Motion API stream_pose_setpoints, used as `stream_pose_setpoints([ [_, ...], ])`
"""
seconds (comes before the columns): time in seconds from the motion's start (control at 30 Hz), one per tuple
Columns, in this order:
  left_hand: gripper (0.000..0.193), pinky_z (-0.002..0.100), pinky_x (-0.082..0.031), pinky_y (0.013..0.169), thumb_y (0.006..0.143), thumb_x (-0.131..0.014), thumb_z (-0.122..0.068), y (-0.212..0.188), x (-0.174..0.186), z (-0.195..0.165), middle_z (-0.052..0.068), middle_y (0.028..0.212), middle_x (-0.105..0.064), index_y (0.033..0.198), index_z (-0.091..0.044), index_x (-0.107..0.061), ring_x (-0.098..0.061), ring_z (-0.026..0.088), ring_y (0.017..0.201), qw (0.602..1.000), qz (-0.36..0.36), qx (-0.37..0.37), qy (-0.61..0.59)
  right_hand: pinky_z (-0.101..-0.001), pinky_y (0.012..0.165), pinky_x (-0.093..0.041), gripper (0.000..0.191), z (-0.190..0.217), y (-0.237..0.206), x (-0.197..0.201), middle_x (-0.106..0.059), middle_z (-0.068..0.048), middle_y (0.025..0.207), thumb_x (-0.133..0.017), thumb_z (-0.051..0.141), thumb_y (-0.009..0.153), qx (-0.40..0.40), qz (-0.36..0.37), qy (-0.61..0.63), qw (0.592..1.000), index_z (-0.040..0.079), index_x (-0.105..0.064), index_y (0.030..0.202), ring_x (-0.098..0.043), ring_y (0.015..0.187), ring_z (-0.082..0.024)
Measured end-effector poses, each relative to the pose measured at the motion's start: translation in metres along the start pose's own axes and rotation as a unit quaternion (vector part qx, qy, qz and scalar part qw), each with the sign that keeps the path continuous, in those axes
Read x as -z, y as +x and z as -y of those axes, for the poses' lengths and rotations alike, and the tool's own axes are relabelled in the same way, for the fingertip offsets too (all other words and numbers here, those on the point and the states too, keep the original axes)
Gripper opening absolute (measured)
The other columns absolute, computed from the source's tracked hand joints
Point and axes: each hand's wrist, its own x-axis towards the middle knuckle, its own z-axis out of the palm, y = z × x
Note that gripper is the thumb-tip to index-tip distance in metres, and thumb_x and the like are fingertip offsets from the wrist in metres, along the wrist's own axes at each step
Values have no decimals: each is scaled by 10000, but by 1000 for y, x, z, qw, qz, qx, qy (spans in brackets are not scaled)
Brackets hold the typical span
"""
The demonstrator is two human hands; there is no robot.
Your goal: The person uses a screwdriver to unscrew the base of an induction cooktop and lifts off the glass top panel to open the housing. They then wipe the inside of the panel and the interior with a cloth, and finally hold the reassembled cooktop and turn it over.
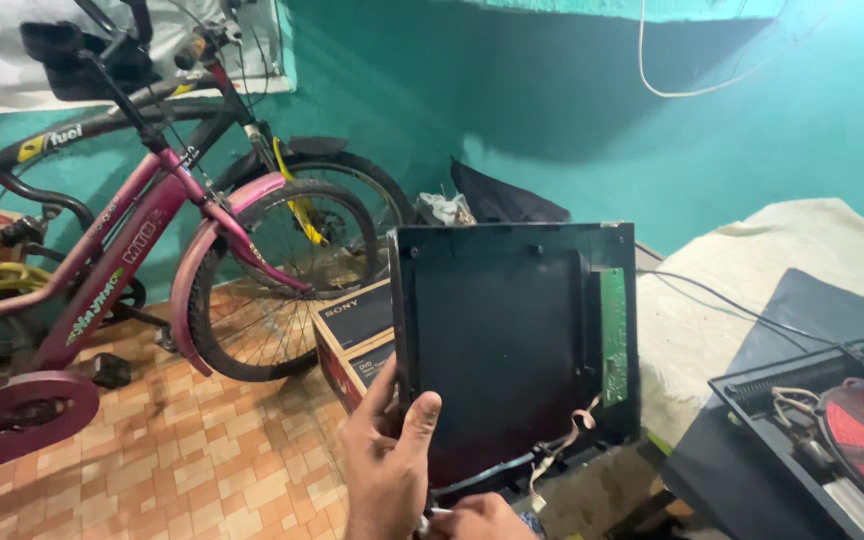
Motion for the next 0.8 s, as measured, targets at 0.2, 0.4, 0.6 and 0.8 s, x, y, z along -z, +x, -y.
stream_pose_setpoints([
  [0.2,548,238,-544,892,918,-682,-62,-8,-4,5,137,1207,-743,1429,70,-533,-699,135,1048,999,-8,26,-33,-333,614,-561,422,34,-31,7,-700,-125,624,-924,307,677,-107,-152,-225,956,129,-555,781,-733,597,-205],
  [0.4,550,245,-525,835,923,-694,-56,-11,-5,9,165,1167,-763,1444,58,-558,-686,154,989,999,-24,23,5,-336,592,-561,425,-3,-16,-5,-722,-155,698,-911,41,703,-61,-92,267,957,52,-498,798,-724,637,-206],
  [0.6,583,249,-525,874,899,-720,-60,-14,-2,9,169,1158,-775,1442,56,-542,-694,156,1020,1000,8,20,5,-278,674,-519,455,8,-13,-3,-653,-70,729,-938,97,618,-25,-99,75,992,72,-562,872,-612,670,-145],
  [0.8,534,254,-536,880,921,-679,-106,-14,-3,10,151,1147,-761,1414,63,-563,-699,148,1008,999,-29,14,-31,-378,782,-560,307,66,-27,-2,-743,-35,777,-734,399,755,-148,-144,-266,942,248,-597,984,-764,804,-223],
])
